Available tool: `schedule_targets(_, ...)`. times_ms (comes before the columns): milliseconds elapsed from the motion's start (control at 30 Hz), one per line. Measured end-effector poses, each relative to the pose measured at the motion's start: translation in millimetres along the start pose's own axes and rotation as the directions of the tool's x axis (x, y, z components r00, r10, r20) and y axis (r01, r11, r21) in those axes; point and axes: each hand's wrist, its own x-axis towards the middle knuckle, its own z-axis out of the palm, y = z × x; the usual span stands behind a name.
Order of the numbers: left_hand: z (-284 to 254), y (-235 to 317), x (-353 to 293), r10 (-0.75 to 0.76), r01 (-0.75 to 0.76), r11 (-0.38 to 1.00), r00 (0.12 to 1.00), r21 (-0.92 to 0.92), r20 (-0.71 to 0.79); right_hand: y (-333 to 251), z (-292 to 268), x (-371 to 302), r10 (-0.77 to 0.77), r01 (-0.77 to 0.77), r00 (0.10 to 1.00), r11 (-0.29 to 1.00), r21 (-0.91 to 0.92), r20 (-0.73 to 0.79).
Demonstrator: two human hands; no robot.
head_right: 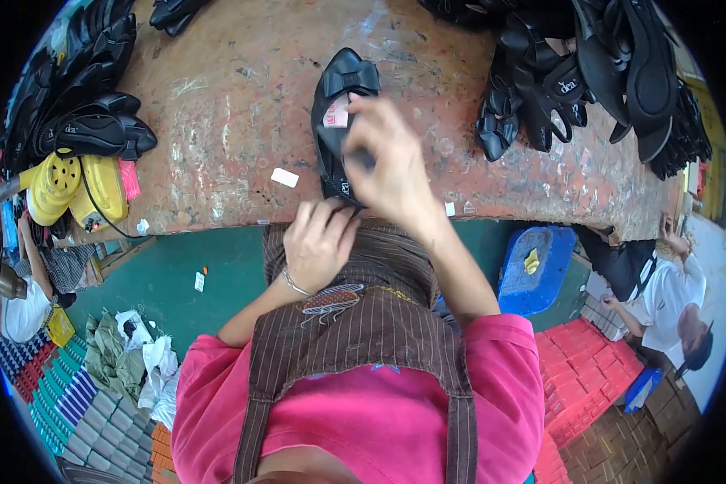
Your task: Inserting insoles into flat shoes and stacking them at a production workbench in a shoe factory.
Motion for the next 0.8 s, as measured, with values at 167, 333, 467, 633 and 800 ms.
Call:
schedule_targets(167,29,-5,-12,0.031,-0.041,0.998,0.982,0.047,0.188,-6,30,-70,0.107,-0.087,0.976,0.99,-0.108,0.188)
schedule_targets(333,29,-6,-12,0.016,-0.058,0.986,0.965,0.154,0.263,31,63,-32,-0.026,0.059,0.995,0.932,-0.357,0.095)
schedule_targets(467,25,-2,-5,-0.011,-0.021,0.992,0.969,0.127,0.245,30,48,37,0.406,-0.27,0.829,0.893,-0.36,0.384)
schedule_targets(633,29,-4,-10,-0.014,-0.017,0.99,0.976,0.138,0.218,23,69,-34,0.11,-0.034,0.984,0.885,-0.463,0.138)
schedule_targets(800,27,-4,-6,-0.004,-0.026,0.989,0.98,0.143,0.201,26,56,40,0.405,-0.297,0.823,0.905,-0.306,0.399)
